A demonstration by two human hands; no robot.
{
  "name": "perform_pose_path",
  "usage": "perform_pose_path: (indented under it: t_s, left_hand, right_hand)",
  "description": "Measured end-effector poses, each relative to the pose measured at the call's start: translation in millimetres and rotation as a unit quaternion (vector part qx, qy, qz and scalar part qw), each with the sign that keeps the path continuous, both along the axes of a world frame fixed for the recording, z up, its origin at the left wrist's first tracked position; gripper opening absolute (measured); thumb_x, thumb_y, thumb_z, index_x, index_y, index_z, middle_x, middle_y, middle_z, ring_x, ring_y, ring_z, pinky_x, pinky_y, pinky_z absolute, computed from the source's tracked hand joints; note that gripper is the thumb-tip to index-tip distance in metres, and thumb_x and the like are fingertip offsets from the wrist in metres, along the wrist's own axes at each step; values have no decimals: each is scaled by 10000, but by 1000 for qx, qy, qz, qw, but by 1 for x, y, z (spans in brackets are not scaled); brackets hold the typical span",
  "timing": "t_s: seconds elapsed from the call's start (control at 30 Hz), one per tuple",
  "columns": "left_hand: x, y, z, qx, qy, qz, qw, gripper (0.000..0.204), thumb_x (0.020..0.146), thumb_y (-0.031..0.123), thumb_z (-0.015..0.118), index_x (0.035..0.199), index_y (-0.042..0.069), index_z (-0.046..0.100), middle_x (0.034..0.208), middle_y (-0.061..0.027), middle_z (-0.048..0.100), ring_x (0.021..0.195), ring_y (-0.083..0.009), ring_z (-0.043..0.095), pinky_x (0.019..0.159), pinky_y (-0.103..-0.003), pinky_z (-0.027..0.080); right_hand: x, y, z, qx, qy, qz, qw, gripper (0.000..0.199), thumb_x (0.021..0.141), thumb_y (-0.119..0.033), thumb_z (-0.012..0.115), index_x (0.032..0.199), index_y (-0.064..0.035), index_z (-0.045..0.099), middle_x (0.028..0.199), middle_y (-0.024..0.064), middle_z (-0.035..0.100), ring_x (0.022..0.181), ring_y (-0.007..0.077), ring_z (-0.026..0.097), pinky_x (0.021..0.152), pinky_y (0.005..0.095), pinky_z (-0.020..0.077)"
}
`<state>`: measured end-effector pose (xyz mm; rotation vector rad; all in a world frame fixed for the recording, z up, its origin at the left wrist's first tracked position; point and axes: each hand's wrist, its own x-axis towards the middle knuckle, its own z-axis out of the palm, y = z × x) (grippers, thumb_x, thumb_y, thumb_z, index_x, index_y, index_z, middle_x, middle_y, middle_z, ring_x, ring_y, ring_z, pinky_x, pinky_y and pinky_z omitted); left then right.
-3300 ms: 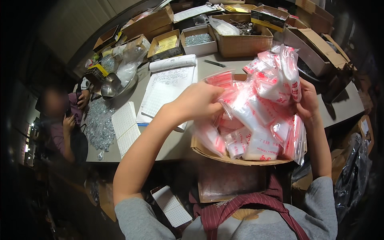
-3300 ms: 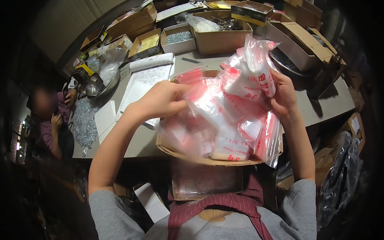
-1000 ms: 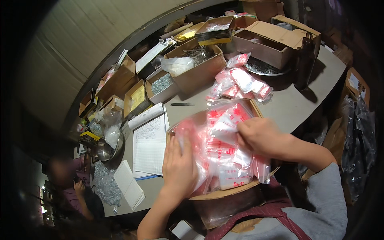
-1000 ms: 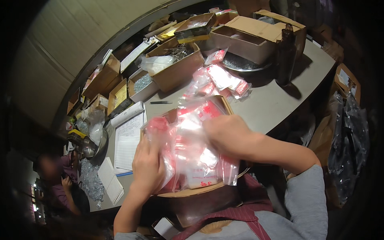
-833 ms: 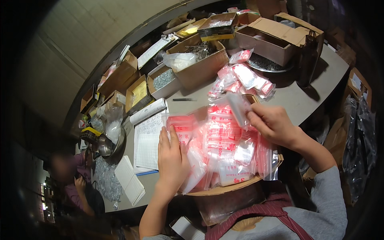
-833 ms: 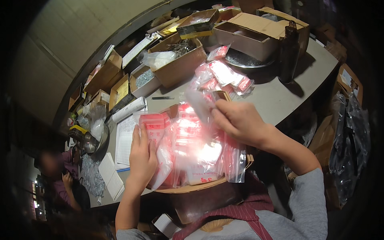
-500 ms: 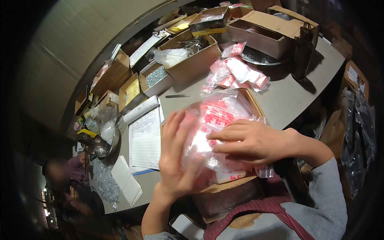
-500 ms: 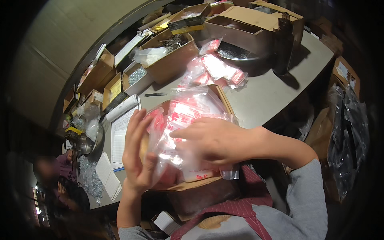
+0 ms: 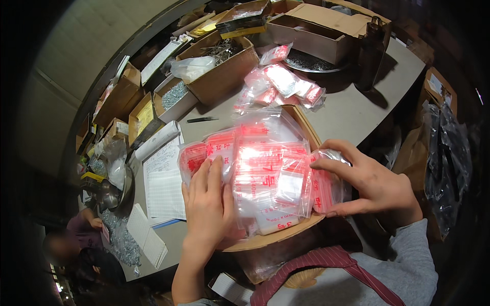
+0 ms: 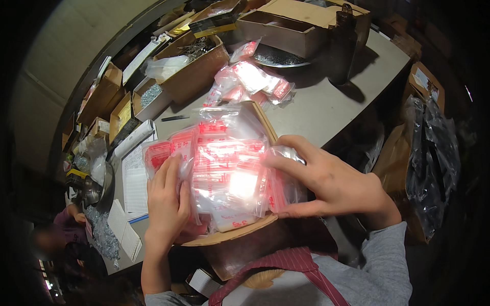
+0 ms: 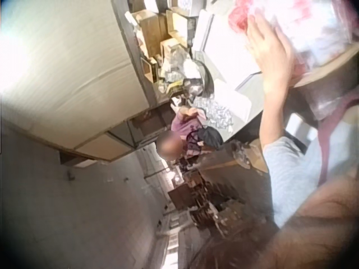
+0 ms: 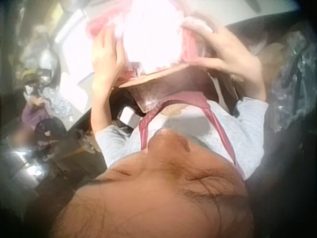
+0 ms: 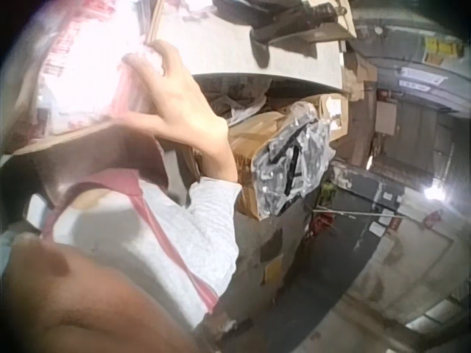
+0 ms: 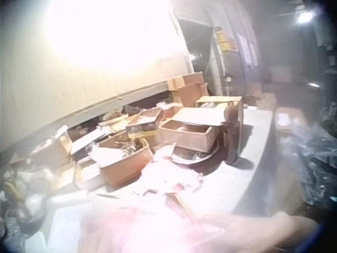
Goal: The person packs small items into plastic bags and places them into a cardboard box. They then write on a piece of paper with a marker.
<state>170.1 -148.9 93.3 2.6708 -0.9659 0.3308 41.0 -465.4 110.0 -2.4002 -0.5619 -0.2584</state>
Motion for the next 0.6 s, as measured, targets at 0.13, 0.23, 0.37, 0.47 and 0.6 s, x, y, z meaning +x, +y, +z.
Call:
perform_pose_path:
  t_s: [0.13,0.23,0.37,0.47,0.6]
  left_hand:
    - [-3,-1,10,-7,-14,-96,995,675,880,254,700,1471,11,480,1477,-259,473,1386,-456,421,1163,-577,216]
    - [-28,-15,31,35,-18,-139,990,800,838,375,759,1486,13,461,1513,-279,408,1444,-500,318,1173,-688,44]
    - [-44,-36,26,15,58,-180,982,919,798,414,790,1519,-6,405,1586,-294,284,1491,-547,178,1157,-721,27]
    - [-47,-49,12,70,69,-141,985,1011,750,452,842,1526,-2,380,1580,-323,261,1494,-560,131,1159,-722,70]
    - [-41,-63,20,105,70,-127,984,1018,795,510,813,1518,-39,353,1567,-281,315,1487,-517,197,1147,-725,133]
  right_hand:
    - [11,-4,-5,149,82,-20,985,375,808,-217,808,1094,-60,624,1143,122,523,965,206,597,827,300,504]
    - [31,-5,-16,363,131,-27,922,214,814,-59,746,966,-11,603,983,37,581,899,102,576,802,254,477]
    - [55,13,-15,461,134,2,877,169,801,45,658,947,-6,590,894,12,599,880,76,569,799,234,469]
    - [71,34,-2,475,85,45,874,240,851,35,681,1055,-6,561,955,4,558,883,78,556,778,230,457]
    - [90,50,17,553,108,115,818,257,892,16,657,1121,-16,544,1010,16,548,897,95,582,788,262,504]
